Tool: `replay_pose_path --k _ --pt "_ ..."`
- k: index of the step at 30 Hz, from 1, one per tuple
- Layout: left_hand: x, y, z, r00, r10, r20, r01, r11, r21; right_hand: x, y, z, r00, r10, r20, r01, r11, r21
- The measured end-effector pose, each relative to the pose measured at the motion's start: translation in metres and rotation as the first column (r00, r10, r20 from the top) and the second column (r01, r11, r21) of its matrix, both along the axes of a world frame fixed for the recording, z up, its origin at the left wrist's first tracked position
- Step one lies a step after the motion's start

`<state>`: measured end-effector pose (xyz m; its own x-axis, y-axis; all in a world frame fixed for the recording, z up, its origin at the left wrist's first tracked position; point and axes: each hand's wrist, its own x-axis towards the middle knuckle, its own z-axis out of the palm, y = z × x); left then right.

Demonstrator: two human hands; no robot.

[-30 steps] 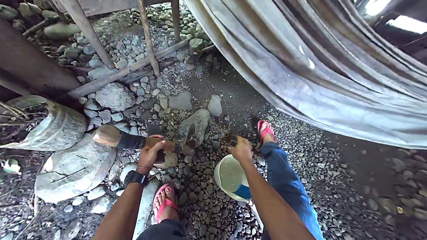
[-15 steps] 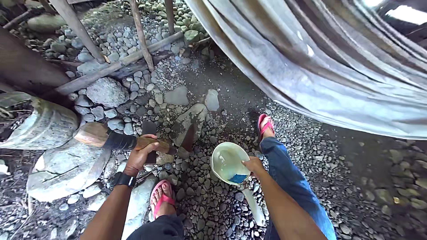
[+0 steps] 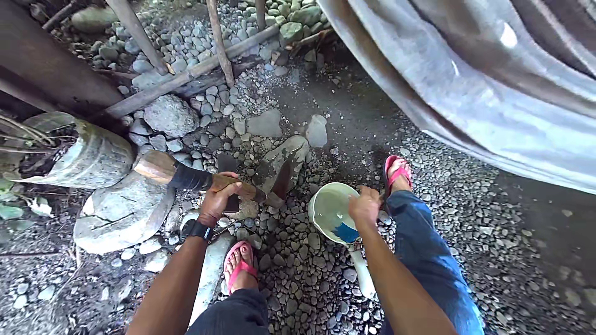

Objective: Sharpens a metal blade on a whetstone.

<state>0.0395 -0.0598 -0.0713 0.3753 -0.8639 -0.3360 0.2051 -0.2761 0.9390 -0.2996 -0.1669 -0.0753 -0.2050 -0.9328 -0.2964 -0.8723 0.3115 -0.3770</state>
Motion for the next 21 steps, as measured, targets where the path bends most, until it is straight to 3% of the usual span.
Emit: replay_pose_path --k 2,4,7,11,14,17,19,21 --pt "-0.002 0.002 -0.002 1.000 -0.005 0.005 0.005 1.000 -0.030 0.037 0.002 0.018 0.952 0.225 0.206 -0.206 0.973 -0.108" --pt "-0.004 0.007 -0.004 0.998 -0.039 0.041 0.042 0.996 -0.081 0.083 0.000 0.028 0.817 0.347 0.461 -0.317 0.937 -0.143" --pt "-0.008 0.010 -0.002 0.990 -0.095 0.101 0.111 0.979 -0.170 0.156 -0.002 0.049 0.650 0.293 0.702 -0.437 0.899 0.030" --pt "-0.013 0.008 0.001 0.962 -0.088 0.258 0.153 0.958 -0.244 0.228 0.001 0.060 0.607 0.125 0.785 -0.518 0.811 0.271" --pt "-0.014 0.008 0.012 0.923 -0.104 0.371 0.208 0.945 -0.252 0.254 0.005 0.060 0.570 0.003 0.822 -0.422 0.859 0.289" --pt "-0.013 0.004 0.019 0.925 -0.114 0.362 0.224 0.934 -0.277 0.259 -0.001 0.054 0.591 -0.021 0.807 -0.213 0.960 0.181" --pt "-0.011 0.006 0.025 0.948 -0.080 0.308 0.176 0.939 -0.296 0.243 -0.017 0.051 0.470 -0.124 0.874 0.006 0.991 0.137" --pt "-0.004 0.011 0.033 0.987 -0.027 0.156 0.069 0.960 -0.271 0.211 -0.035 0.051 0.203 -0.261 0.944 0.253 0.945 0.207"
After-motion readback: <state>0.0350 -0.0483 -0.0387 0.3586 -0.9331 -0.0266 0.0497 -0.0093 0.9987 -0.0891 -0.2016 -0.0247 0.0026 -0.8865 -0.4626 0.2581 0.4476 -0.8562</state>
